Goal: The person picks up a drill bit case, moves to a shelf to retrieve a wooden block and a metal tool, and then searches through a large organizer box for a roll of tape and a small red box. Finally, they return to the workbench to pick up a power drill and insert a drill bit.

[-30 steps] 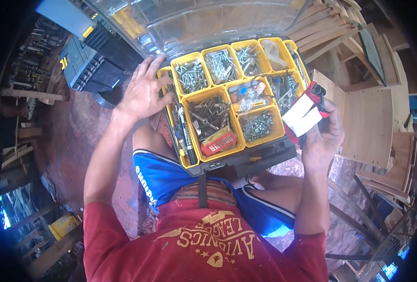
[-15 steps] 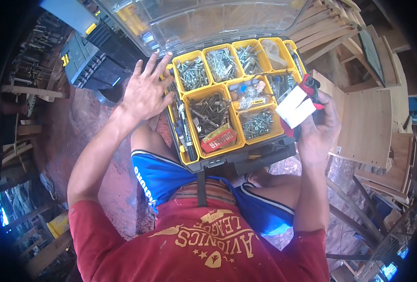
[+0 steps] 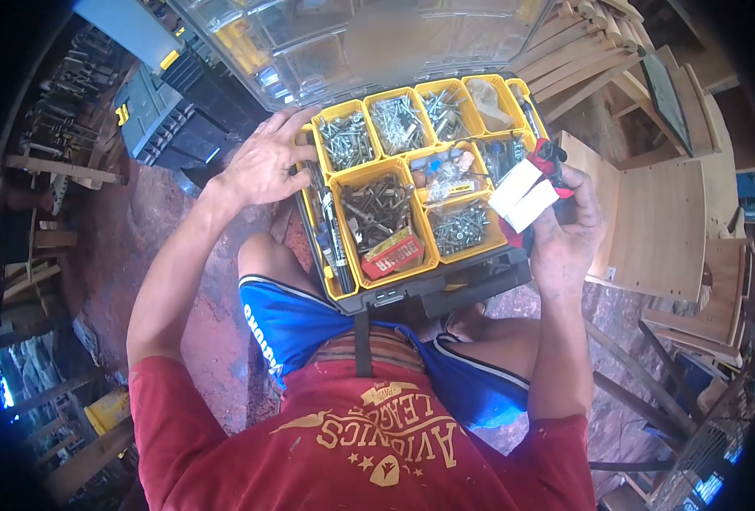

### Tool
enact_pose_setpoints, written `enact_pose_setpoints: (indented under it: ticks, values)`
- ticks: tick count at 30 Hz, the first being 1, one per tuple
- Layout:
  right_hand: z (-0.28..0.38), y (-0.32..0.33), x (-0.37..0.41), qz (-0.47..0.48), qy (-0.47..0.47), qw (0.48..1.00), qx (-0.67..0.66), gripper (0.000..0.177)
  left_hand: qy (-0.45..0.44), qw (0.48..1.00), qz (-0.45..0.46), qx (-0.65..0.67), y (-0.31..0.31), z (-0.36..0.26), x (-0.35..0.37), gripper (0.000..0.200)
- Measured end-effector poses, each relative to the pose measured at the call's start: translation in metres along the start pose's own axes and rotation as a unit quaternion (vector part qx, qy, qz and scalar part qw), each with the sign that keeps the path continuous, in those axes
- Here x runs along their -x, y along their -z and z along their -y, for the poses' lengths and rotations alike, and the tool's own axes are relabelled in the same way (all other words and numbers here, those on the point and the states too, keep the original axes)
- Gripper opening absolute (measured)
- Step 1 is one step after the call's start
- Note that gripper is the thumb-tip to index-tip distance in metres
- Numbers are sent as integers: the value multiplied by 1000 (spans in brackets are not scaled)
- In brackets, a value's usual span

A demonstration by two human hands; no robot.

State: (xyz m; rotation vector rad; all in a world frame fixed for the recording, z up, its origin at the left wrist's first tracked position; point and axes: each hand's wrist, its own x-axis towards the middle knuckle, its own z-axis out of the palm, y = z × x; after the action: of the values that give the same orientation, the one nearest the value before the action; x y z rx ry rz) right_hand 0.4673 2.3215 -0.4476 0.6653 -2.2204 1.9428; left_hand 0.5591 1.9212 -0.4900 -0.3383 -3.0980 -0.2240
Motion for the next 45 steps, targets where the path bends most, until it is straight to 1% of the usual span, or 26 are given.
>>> enact_pose_setpoints:
  ticks: [2, 3, 6, 9, 10, 13, 16, 17, 19, 23, 26, 28, 31, 35, 37, 39, 42, 45]
  values:
    - [0, 0, 1, -9, -13, 999, -33, 25, -33, 999, -15, -2, -3, -1, 0, 31]
    - [0, 0, 3, -12, -20, 998, -50, 24, -35, 999, -17, 0, -4, -2, 1, 32]
    - [4, 6, 3, -6, -22, 999, -29, 23, -44, 999, -16, 2, -6, 1, 2, 32]
    - [0, 11, 2, 0, -22, 1000, -13, 23, -32, 999, -12, -13, -5, -1, 4, 34]
    - [-1, 12, 1, 2, 1, 1000, 5, 23, -18, 998, 4, -61, 2, -6, 5, 37]
    - [1, 11, 2, -3, -25, 1000, -5, 25, 12, 997, -26, -73, -2, -7, 10, 39]
    - [-3, 12, 2, 4, 2, 999, 32, 29, -13, 996, -17, -92, 0, -5, 8, 41]
    - [-4, 12, 2, 3, -2, 1000, 20, 30, -21, 995, -15, -100, 2, -5, 9, 41]
    - [-4, 10, 2, 1, -9, 1000, -6, 32, -29, 995, -5, -92, 3, -1, 9, 40]
    - [-3, 6, 1, 22, -4, 1000, -10, 33, -42, 998, 16, -52, 8, 2, 6, 37]
    - [-4, 5, 1, 26, -3, 1000, -10, 33, -59, 998, 10, -25, 9, 5, 7, 35]
    - [-7, 9, 2, 23, 5, 1000, 14, 33, -42, 999, 2, -7, 3, 8, 12, 34]
    - [-2, 7, 6, 12, 0, 999, -33, 34, -31, 999, -17, 16, -3, 9, 21, 34]
    - [-4, 12, 6, 12, 14, 1000, 20, 36, -23, 999, -31, 26, -9, 2, 24, 37]
    - [-5, 13, 5, 19, 20, 999, 43, 37, -20, 999, -38, 5, -8, -1, 26, 39]
    - [-1, 8, 5, 20, 12, 999, 32, 35, -21, 998, -40, -32, -3, -6, 25, 41]
    - [1, 3, 5, 26, -5, 999, 28, 31, -8, 997, -28, -77, -1, -9, 18, 40]
    - [-5, -2, 4, 22, -9, 1000, 17, 28, -25, 992, -2, -123, 3, -10, 7, 37]
